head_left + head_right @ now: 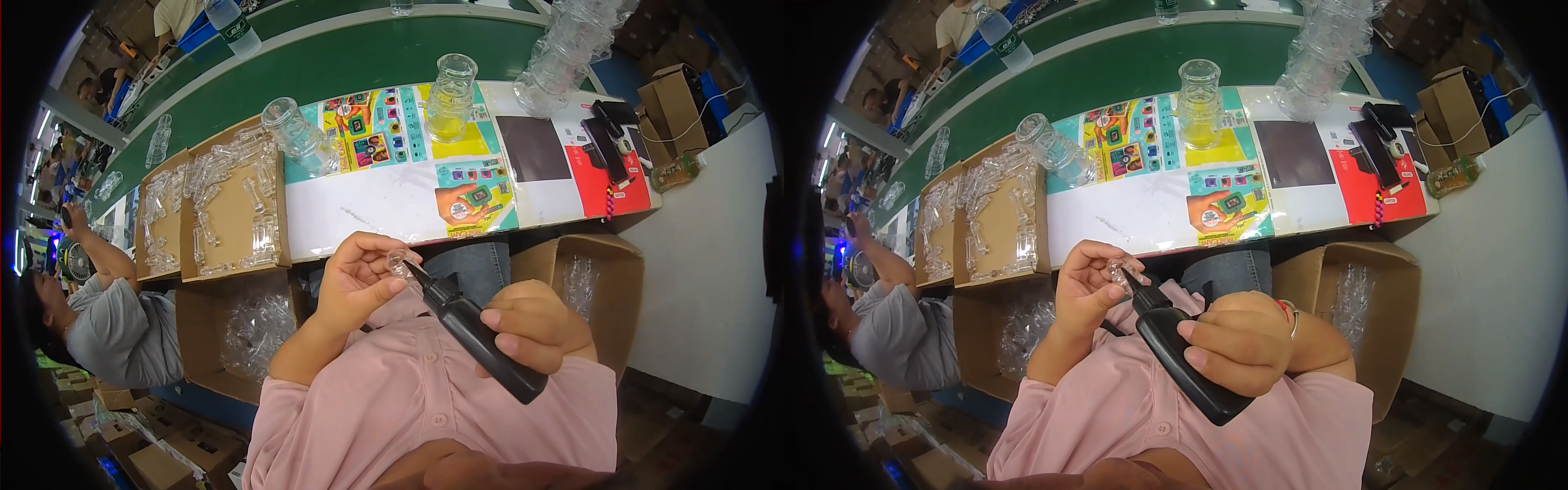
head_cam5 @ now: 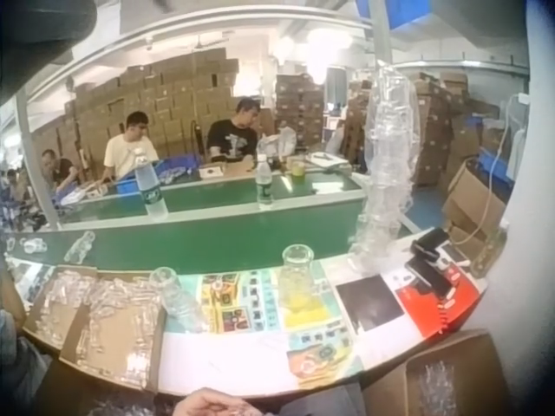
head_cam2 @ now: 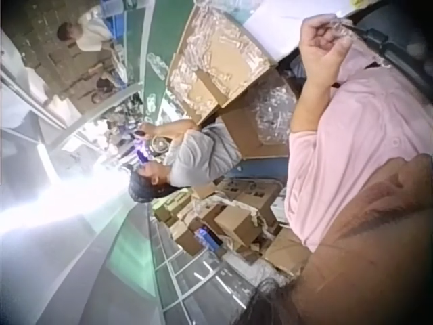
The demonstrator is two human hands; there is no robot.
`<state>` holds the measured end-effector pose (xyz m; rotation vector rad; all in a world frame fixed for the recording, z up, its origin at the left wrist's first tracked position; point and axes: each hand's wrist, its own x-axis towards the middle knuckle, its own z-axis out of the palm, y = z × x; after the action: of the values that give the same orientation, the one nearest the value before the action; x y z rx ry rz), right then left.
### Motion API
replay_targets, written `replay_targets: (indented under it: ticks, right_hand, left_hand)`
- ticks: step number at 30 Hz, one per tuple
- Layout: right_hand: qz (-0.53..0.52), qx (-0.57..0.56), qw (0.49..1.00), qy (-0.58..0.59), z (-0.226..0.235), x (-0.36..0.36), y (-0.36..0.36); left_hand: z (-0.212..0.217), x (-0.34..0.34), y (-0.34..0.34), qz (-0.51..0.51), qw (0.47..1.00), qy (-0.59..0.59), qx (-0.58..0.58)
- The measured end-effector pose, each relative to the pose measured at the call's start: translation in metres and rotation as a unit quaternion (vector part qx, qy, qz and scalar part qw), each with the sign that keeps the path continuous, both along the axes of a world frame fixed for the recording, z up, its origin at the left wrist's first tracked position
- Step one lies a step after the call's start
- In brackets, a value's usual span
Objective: The worker is assembling components onto plastic pitchers using a hand tool and packing them into boxes.
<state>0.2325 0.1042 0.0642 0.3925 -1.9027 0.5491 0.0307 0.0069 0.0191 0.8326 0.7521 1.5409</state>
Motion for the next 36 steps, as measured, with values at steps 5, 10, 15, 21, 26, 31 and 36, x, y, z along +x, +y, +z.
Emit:
replay_targets:
  ticks: [5,10,15,21,26,31,36]
  right_hand:
    - [-0.023,0.044,0.999,0.015,-0.001,-0.006,0.0]
    - [-0.033,0.047,0.998,0.009,0.001,-0.005,-0.001]
    - [-0.041,0.03,0.999,-0.004,0.002,-0.003,0.002]
    - [-0.074,-0.271,0.96,-0.007,-0.014,0.003,0.003]
    - [-0.018,-0.673,0.714,0.194,-0.02,-0.027,0.021]
    - [0.143,-0.789,0.545,0.245,-0.075,0.005,0.07]
    - [0.097,-0.759,0.555,0.326,-0.119,0.052,0.112]
  left_hand:
    - [0.001,0.001,0.0,0.057,0.996,0.065,0.01]
    - [-0.003,0.004,0.002,0.135,0.973,0.169,0.077]
    - [-0.004,0.001,0.002,0.189,0.93,0.29,0.122]
    - [-0.006,0.003,0.006,0.216,0.901,0.344,0.152]
    - [-0.009,0.006,0.01,0.189,0.935,0.275,0.121]
    - [-0.019,0.009,0.024,0.102,0.994,0.005,-0.03]
    - [-0.031,0.001,0.041,0.032,0.979,-0.164,-0.114]
